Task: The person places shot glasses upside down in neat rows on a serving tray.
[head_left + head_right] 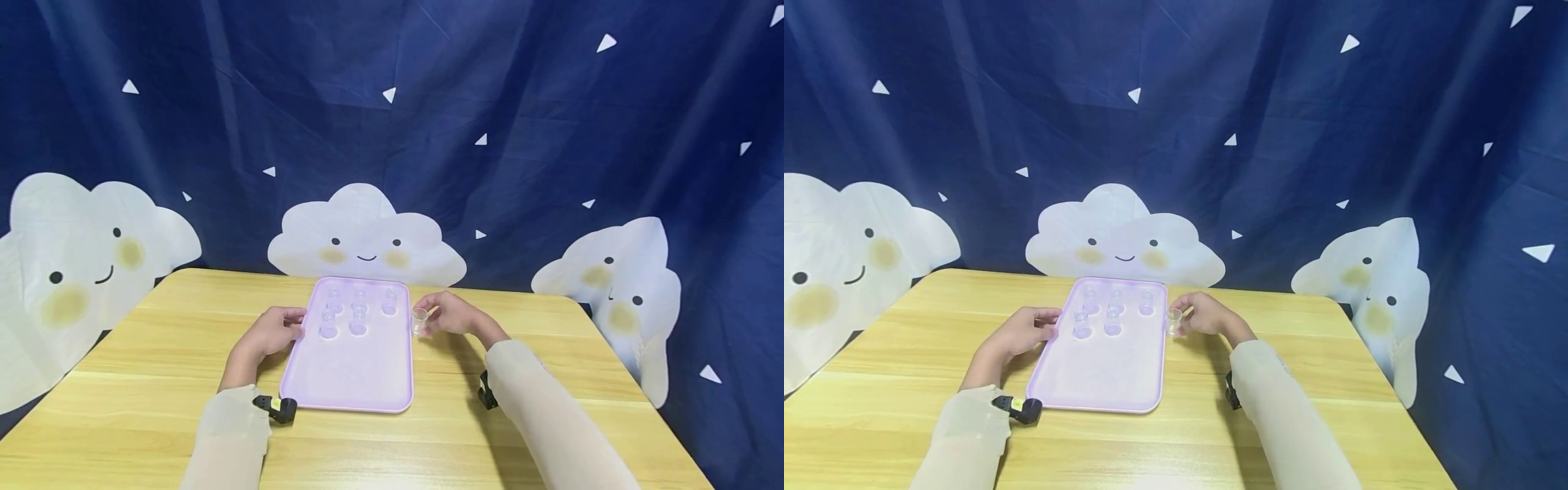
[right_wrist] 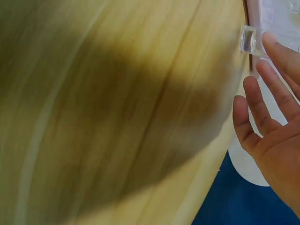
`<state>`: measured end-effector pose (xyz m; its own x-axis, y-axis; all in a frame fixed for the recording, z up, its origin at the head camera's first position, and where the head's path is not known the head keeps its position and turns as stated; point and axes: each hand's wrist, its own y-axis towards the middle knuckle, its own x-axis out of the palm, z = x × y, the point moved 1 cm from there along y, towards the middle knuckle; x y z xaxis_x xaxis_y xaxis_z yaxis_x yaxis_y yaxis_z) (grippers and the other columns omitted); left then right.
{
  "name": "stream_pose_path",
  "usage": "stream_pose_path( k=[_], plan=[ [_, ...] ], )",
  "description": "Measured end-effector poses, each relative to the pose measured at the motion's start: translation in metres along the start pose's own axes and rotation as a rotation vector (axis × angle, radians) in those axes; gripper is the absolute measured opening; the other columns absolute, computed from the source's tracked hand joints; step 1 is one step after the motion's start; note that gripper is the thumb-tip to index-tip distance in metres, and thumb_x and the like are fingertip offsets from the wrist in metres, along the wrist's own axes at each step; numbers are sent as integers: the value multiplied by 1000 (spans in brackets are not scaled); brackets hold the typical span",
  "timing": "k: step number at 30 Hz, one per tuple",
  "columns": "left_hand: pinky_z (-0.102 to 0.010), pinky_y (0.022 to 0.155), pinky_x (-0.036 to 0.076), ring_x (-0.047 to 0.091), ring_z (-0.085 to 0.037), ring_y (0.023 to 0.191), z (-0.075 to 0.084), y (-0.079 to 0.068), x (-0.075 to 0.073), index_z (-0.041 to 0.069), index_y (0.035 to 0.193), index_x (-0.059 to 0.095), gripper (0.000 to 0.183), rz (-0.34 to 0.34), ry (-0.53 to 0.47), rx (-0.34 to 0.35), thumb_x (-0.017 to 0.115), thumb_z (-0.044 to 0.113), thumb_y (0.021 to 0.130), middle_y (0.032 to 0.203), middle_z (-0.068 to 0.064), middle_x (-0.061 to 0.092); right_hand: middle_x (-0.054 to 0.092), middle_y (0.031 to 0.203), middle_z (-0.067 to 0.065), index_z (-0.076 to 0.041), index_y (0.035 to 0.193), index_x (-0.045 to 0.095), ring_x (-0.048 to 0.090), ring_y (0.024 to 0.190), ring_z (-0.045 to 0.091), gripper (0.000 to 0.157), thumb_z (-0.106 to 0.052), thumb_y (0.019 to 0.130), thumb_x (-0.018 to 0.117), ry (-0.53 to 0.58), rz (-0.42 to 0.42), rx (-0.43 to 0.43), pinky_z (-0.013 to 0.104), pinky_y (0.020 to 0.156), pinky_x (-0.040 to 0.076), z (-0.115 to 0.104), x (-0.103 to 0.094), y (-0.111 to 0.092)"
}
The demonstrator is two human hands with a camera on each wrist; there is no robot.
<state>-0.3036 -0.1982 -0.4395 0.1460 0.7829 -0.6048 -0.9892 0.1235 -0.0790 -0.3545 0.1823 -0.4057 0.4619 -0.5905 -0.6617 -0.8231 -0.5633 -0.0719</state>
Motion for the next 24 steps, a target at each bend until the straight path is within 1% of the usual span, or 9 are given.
stream_pose_path(
  k=[5,8,10,16,20,24],
  plan=[
    [-53,105,46,60,-34,115,-1,2,0,-5,142,56,48,-1,-2,2,59,3,95,131,-22,65,70,117,12,2,112,71,67,108,32,34,4,79,82,37,19,49,41,97,56,5,2,-1],
    [-53,104,46,60,-34,115,-2,2,0,-5,142,56,48,-1,-3,7,60,3,95,130,-22,65,70,121,12,1,112,73,67,110,31,34,2,80,83,45,33,65,41,97,55,8,3,-2],
    [-53,104,47,60,-34,115,-2,2,0,-6,142,56,48,-1,-3,9,60,3,95,130,-22,65,71,120,12,1,112,73,67,109,30,32,1,81,82,52,37,56,42,97,55,10,4,-2],
    [-53,104,47,60,-33,115,-2,2,1,-5,141,56,48,-1,-13,2,60,3,95,130,-22,65,68,107,12,2,107,66,61,104,25,24,-2,86,78,59,51,-3,44,100,52,10,6,-3],
    [-53,104,47,60,-34,115,-2,2,1,-6,141,56,47,-3,-10,1,60,3,95,130,-22,65,65,108,12,2,104,61,61,103,25,22,-1,88,75,95,93,-20,39,95,53,8,5,-4],
    [-52,103,47,61,-33,113,-2,2,1,-6,141,56,47,0,-3,2,60,3,95,129,-22,65,62,111,14,2,104,60,62,104,27,21,0,89,74,128,118,-45,33,83,54,4,4,-5]
  ],
)
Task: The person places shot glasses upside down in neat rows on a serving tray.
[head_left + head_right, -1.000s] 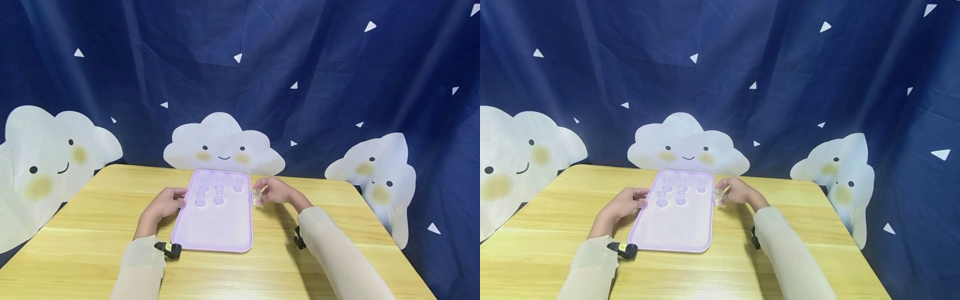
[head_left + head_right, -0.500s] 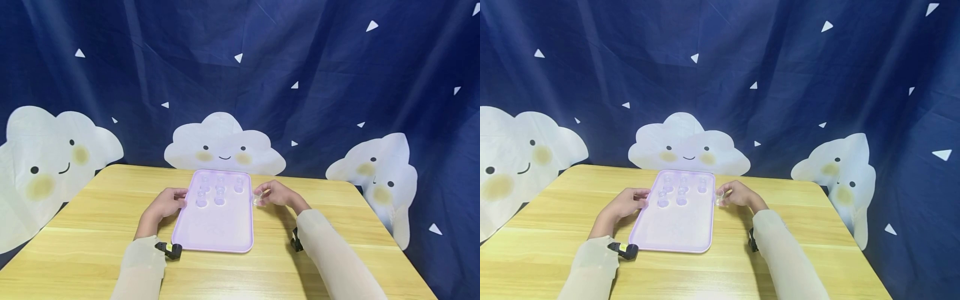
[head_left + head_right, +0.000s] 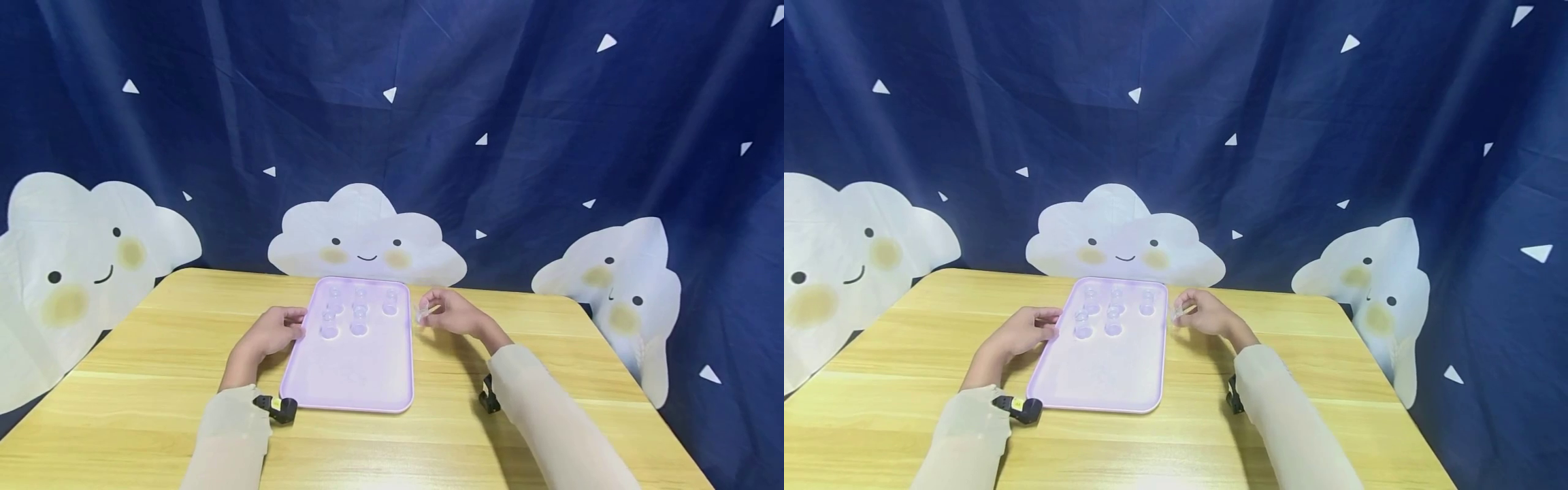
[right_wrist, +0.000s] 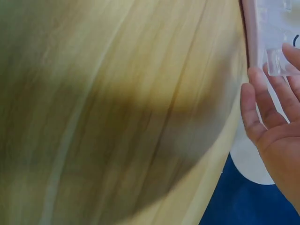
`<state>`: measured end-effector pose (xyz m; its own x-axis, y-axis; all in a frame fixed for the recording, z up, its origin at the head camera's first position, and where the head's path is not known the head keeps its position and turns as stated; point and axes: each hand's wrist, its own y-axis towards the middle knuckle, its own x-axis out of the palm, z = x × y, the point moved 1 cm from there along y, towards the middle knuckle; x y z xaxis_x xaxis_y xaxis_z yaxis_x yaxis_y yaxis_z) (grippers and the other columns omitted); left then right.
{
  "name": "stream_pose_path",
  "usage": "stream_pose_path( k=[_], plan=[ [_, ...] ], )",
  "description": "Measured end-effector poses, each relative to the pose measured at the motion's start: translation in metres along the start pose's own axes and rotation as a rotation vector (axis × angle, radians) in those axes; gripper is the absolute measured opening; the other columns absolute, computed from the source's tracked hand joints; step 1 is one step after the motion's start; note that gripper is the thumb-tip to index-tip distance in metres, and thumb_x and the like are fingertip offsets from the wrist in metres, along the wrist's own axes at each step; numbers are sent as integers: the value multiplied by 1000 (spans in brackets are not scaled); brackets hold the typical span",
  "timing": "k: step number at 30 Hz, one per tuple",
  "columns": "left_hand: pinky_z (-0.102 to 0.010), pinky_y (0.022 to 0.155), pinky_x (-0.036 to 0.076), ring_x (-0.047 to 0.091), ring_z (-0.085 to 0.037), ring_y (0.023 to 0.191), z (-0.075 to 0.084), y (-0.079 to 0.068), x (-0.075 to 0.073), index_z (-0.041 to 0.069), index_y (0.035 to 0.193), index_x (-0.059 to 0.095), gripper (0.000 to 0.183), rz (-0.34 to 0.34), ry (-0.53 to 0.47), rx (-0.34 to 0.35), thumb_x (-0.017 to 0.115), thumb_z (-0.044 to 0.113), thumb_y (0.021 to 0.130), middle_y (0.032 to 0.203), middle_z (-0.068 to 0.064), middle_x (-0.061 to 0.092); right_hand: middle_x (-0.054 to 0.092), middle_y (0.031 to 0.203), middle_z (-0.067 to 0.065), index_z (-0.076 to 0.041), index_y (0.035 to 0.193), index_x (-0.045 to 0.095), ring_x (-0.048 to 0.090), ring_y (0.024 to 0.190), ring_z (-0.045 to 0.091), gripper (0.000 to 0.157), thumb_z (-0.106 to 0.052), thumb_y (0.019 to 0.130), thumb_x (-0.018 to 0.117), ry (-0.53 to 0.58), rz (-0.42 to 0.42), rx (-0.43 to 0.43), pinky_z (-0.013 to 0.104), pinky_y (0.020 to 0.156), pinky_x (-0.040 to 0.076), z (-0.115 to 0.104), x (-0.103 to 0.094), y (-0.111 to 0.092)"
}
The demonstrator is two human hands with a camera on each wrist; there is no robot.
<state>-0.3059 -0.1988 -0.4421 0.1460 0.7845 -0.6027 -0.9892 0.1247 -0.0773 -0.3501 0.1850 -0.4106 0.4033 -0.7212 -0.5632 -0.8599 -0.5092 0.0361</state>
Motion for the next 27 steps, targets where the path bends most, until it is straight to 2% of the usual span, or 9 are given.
stream_pose_path(
  k=[9,17,27],
  plan=[
    [-51,101,49,61,-33,113,0,-1,0,-7,141,56,47,-4,-8,11,59,1,94,129,-23,65,65,106,15,3,110,66,64,90,28,24,-4,89,75,-48,30,-34,29,72,53,-8,2,0],
    [-55,105,45,59,-35,116,0,0,0,-5,142,55,48,-8,0,-8,59,3,95,133,-23,63,64,97,7,-1,109,70,60,80,22,22,-4,88,74,-70,48,-47,27,67,51,-19,5,1],
    [-55,106,45,59,-35,118,1,0,-2,-5,143,55,49,-10,-4,-17,59,4,96,134,-23,63,70,107,7,3,116,70,61,89,25,30,-2,86,76,-116,65,-66,28,74,52,-34,8,4]
  ],
)
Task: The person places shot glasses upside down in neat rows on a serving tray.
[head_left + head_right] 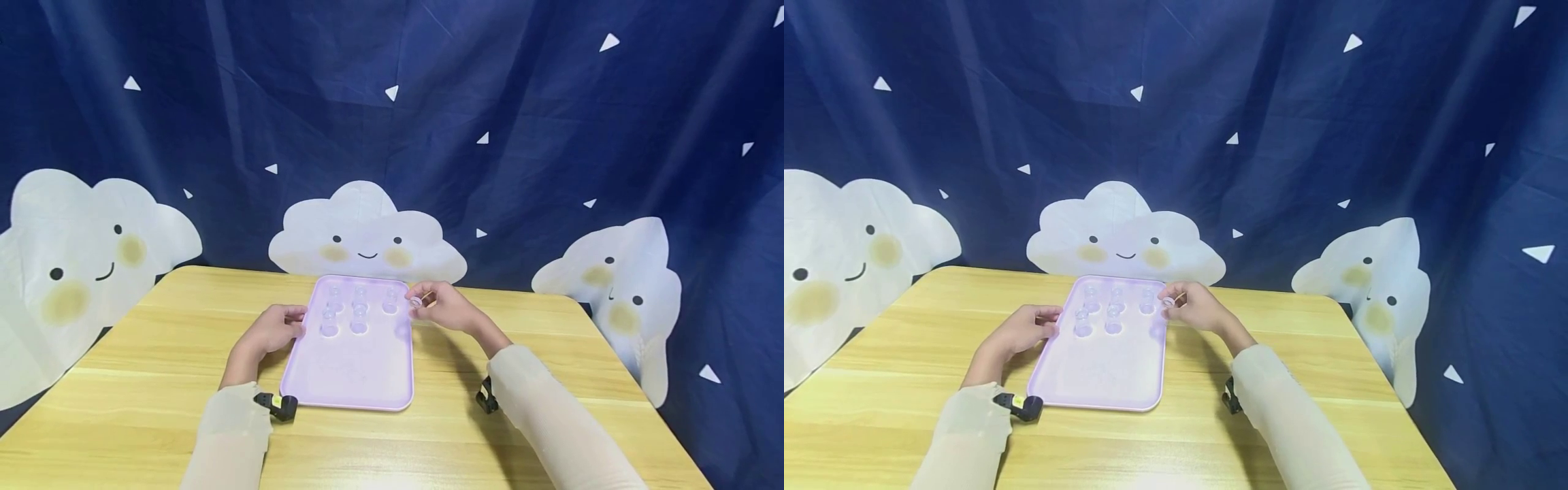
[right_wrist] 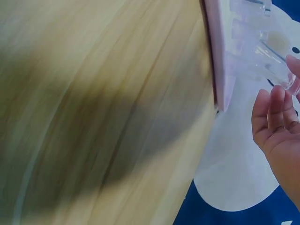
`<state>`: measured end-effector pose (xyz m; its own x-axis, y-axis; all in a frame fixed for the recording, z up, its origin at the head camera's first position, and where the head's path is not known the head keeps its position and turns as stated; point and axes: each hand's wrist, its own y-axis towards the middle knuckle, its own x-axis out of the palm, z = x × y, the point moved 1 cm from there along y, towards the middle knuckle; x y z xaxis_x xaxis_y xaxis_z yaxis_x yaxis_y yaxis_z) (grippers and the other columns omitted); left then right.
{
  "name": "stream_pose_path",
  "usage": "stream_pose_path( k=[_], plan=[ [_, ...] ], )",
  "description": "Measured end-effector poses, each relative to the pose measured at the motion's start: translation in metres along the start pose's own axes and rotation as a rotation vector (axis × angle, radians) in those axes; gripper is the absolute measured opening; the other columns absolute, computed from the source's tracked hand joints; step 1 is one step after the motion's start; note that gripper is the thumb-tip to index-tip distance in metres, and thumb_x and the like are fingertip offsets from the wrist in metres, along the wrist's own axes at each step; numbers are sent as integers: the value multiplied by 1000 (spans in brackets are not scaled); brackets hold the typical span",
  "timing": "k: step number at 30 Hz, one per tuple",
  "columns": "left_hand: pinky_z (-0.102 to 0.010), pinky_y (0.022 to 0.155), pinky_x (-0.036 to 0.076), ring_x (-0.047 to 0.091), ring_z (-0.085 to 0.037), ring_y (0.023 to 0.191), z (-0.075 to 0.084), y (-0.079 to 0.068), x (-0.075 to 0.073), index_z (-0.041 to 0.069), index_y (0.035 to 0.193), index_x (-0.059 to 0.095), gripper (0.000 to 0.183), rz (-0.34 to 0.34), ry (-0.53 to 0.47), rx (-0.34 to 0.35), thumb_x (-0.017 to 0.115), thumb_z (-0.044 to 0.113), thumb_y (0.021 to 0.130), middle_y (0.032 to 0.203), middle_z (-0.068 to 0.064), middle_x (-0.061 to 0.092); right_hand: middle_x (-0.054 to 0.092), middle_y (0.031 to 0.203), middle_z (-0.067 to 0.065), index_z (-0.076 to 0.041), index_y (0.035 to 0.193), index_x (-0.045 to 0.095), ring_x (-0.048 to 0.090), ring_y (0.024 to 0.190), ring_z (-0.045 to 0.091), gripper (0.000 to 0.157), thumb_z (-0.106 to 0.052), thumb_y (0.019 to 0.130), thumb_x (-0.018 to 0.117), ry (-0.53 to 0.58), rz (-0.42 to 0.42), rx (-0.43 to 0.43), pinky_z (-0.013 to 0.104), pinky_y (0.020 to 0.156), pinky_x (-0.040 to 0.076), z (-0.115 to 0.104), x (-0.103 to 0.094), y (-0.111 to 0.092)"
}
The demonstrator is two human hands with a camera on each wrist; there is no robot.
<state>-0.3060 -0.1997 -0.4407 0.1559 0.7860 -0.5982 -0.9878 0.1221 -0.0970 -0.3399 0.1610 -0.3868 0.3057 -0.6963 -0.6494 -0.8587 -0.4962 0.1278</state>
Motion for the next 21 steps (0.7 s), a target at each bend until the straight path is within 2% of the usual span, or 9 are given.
stream_pose_path(
  k=[8,21],
  plan=[
    [-56,108,44,58,-35,118,1,0,-1,-4,143,55,48,0,8,-4,59,4,96,135,-23,62,70,107,10,3,115,70,62,90,29,31,-2,86,77,5,0,-23,29,72,53,-11,4,4],
    [-55,107,44,59,-35,118,1,-1,-1,-5,143,55,48,0,3,12,59,4,95,133,-23,64,67,112,12,1,114,70,65,90,23,29,2,86,75,-32,-29,-51,29,77,57,-14,16,14]
  ],
)
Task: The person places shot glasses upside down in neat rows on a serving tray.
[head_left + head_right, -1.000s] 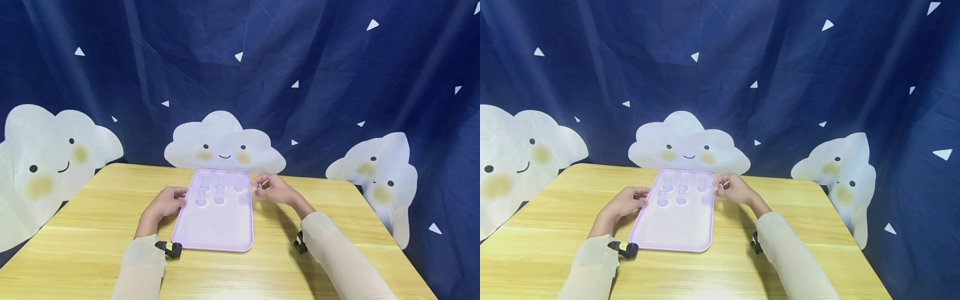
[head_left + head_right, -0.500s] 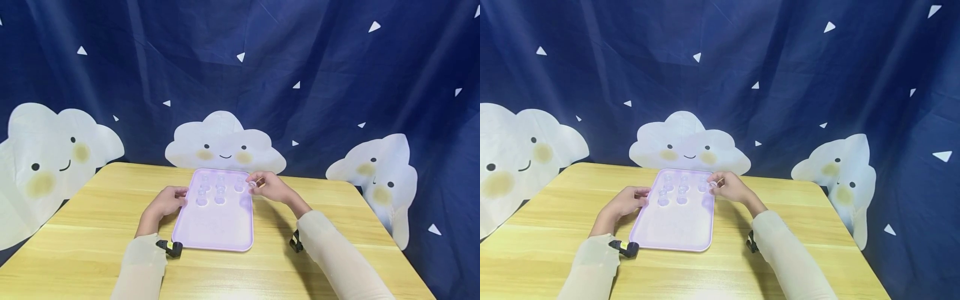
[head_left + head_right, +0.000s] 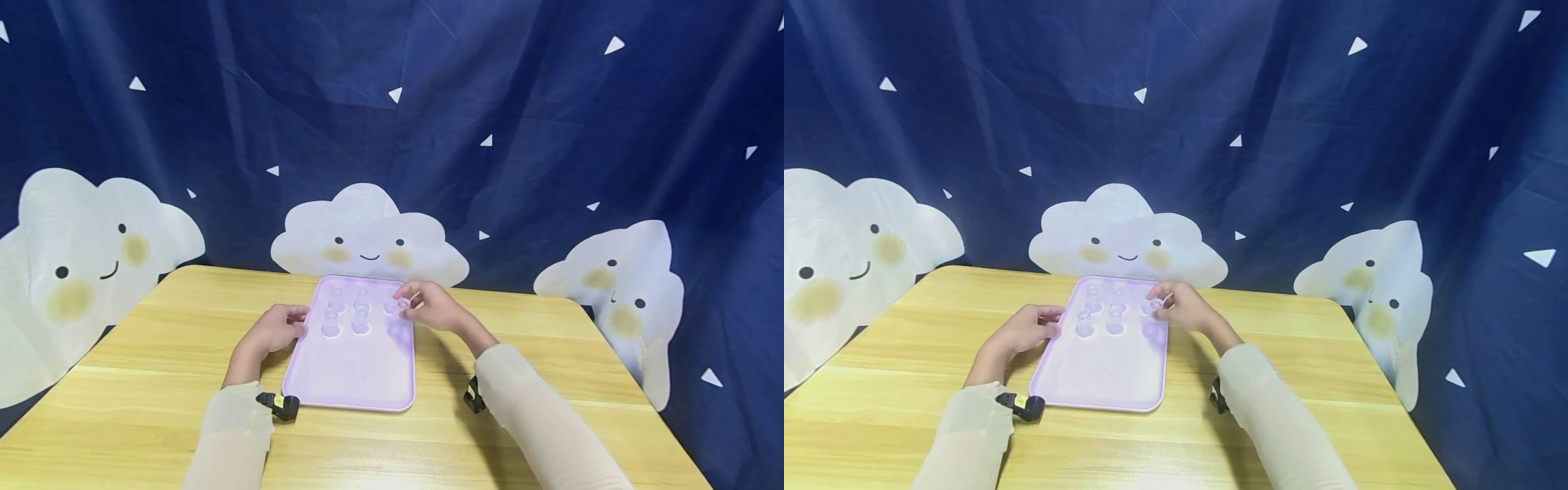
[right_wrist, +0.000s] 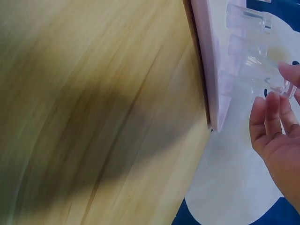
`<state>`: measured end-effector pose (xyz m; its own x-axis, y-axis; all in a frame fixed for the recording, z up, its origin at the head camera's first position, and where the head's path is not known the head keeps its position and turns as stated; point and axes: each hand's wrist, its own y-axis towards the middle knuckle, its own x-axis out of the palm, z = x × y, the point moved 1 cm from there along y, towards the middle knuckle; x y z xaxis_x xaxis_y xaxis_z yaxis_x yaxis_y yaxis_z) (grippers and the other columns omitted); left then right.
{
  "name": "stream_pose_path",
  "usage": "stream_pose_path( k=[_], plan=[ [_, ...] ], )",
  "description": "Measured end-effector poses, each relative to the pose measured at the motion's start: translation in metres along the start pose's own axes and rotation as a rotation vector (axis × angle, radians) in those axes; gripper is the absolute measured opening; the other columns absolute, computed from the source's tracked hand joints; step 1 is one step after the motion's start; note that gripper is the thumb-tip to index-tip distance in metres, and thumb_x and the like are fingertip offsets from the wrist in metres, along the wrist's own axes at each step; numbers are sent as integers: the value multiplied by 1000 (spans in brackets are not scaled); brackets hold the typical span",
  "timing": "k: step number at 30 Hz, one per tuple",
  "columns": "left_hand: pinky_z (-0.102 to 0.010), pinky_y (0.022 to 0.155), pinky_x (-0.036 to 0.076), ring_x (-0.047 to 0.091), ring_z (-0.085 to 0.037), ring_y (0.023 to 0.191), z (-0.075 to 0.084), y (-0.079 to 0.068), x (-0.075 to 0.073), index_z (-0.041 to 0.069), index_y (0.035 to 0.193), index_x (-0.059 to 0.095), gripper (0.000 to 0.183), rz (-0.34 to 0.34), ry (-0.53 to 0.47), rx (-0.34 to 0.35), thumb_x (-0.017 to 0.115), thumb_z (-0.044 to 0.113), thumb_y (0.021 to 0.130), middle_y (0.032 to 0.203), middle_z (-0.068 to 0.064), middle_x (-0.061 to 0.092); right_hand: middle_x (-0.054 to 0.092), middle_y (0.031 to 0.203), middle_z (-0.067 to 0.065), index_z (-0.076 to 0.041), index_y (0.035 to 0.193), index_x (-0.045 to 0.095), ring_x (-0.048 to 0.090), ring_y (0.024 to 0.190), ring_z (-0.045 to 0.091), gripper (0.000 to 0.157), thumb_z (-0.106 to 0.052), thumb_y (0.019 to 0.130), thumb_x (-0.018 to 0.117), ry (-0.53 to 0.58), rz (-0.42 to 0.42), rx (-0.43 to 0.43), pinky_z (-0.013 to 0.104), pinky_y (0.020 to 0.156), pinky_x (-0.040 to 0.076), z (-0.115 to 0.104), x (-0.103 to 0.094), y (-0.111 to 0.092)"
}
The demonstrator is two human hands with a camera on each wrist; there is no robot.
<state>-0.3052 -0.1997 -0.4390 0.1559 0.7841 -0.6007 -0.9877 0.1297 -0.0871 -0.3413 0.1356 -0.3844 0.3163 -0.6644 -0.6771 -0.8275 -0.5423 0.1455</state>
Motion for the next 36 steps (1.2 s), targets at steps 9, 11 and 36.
stream_pose_path(
  k=[9,11,36],
  plan=[
    [-55,107,45,59,-36,119,3,-3,-1,-6,142,55,48,4,-6,7,60,3,95,133,-24,63,68,108,12,3,113,70,63,86,20,28,3,85,74,-87,-33,-35,33,84,55,-1,10,8],
    [-55,106,45,59,-36,119,3,-3,0,-6,142,55,48,1,-7,6,59,3,95,133,-24,63,67,107,12,2,111,70,63,85,19,27,3,84,74,-102,-40,-33,33,84,55,-1,13,9],
    [-54,106,45,59,-35,118,0,-1,1,-6,142,55,48,3,-5,8,60,4,95,133,-24,63,67,105,11,0,112,71,65,92,22,27,2,85,75,-117,-38,18,32,84,55,-1,20,5]
  ],
)
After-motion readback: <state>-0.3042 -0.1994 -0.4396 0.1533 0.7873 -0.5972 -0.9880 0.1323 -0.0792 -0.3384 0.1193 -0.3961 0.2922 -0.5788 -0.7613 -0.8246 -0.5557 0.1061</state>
